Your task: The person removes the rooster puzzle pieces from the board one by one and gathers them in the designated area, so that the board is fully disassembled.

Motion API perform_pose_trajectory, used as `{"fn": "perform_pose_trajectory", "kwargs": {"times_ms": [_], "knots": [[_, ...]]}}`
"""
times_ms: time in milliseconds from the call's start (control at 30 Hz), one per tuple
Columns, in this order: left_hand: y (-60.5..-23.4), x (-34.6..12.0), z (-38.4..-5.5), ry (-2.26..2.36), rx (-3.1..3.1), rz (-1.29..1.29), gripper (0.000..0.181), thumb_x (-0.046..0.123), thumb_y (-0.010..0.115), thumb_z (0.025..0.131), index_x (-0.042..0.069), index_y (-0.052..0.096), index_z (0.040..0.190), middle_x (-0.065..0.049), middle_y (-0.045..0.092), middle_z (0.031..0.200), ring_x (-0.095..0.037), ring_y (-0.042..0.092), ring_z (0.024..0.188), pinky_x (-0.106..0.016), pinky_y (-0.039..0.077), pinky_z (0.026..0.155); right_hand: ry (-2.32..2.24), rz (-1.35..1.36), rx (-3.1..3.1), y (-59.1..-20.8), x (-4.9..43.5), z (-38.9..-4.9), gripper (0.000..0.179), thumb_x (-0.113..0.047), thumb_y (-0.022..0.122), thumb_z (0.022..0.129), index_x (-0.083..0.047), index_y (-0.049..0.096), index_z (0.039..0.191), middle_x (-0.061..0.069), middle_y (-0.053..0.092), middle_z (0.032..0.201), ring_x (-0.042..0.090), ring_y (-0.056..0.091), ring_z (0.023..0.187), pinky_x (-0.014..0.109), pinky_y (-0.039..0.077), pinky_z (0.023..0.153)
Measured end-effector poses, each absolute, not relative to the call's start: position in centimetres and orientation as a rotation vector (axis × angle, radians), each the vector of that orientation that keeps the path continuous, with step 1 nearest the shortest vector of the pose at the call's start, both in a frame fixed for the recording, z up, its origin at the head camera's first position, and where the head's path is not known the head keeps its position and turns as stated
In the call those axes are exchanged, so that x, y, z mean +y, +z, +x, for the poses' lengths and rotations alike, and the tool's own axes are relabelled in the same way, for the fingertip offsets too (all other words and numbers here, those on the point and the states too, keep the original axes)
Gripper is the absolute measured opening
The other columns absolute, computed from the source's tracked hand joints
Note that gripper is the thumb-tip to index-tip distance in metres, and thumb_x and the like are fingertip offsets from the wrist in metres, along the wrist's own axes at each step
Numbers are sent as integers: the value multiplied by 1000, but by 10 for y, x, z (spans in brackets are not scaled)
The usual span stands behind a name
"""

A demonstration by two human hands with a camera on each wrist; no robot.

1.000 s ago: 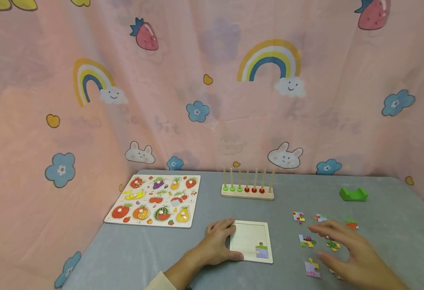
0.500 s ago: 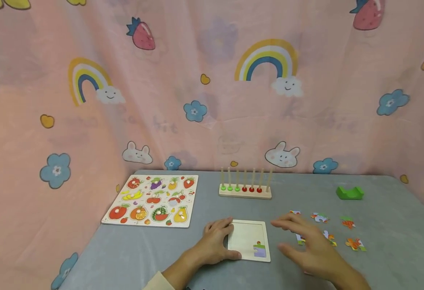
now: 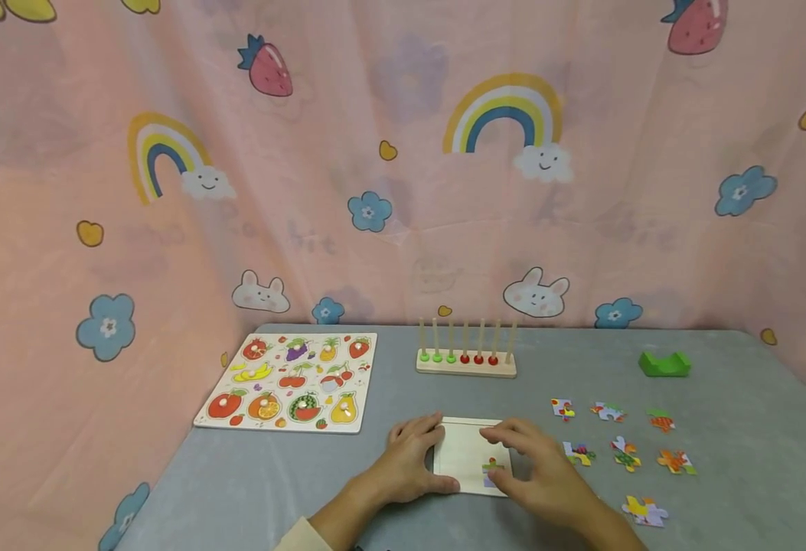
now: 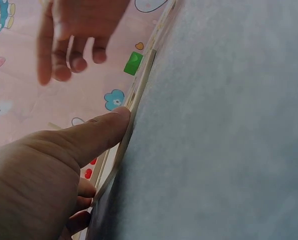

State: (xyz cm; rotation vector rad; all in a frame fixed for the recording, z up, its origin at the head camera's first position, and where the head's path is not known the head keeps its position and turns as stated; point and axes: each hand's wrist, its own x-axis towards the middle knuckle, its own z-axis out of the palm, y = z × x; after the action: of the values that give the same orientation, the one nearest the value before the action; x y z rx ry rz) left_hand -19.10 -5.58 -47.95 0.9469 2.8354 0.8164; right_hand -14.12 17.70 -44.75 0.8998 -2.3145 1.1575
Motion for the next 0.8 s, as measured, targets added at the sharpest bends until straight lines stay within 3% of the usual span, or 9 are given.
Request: {"fn": "perform_pose_trajectory", "kwargs": {"times_ms": [233, 533, 800], "knots": [[-480, -56, -191, 809, 2831, 938, 78, 44, 82, 73, 4, 56, 134, -9, 41, 147, -26, 36, 133, -52, 21, 105, 1110, 807, -2357, -472, 177, -146, 42, -1, 82, 68, -6, 71, 108, -10, 59, 105, 10, 54, 97, 30, 46, 80], [-479, -56, -193, 802, 2828, 934, 79, 45, 82, 73, 3, 56, 134, -9, 41, 147, -26, 36, 133, -53, 22, 105, 1120, 721, -2550, -479, 178, -146, 37, -12, 80, 77, -5, 69, 112, -8, 55, 101, 11, 49, 89, 32, 44, 74], [-480, -56, -193, 803, 2823, 932, 80, 45, 82, 73, 3, 55, 135, -8, 40, 148, -25, 35, 133, -52, 21, 105, 993, 714, -2572, -484, 181, -146, 32, -15, 80, 77, -5, 72, 106, -10, 47, 98, 8, 46, 86, 30, 44, 73]]}}
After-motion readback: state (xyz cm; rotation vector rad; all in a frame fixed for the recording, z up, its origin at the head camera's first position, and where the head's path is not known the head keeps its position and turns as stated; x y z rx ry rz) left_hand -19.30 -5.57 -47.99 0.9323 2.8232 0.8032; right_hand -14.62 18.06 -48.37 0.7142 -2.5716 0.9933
